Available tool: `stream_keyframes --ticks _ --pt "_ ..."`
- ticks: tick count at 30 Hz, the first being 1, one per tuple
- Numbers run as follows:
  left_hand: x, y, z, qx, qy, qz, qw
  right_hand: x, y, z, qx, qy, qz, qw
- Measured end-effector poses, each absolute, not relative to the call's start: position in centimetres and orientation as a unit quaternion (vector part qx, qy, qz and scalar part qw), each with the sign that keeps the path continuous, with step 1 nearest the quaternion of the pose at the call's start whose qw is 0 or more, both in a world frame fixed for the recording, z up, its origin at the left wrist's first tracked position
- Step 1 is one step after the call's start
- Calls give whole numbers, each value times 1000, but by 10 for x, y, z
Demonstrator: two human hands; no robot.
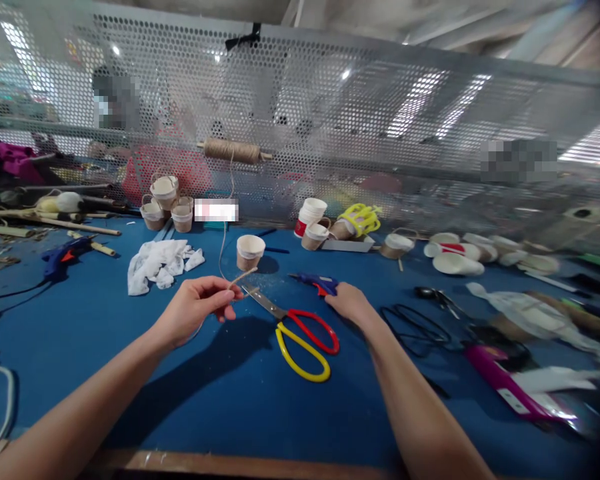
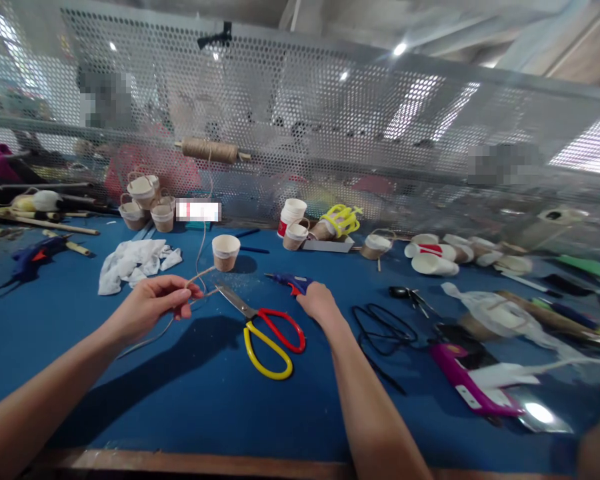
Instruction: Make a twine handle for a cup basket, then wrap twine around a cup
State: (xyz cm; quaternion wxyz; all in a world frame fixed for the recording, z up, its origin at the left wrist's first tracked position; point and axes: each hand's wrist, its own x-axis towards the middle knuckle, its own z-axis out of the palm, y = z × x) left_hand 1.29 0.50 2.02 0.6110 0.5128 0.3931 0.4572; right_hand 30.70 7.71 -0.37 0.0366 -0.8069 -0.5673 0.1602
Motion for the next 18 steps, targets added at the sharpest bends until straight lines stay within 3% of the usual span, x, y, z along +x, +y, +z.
stream_keyframes --ticks 7,11,18 --pt "15 3 21 498 371 467 630 287 49 30 -733 -585 222 265" --pt "18 2 18 526 386 501 569 262 17 52 -563 -616 345 430" --pt "17 -4 5 564 447 524 456 236 -16 22 -525 -671 278 443"
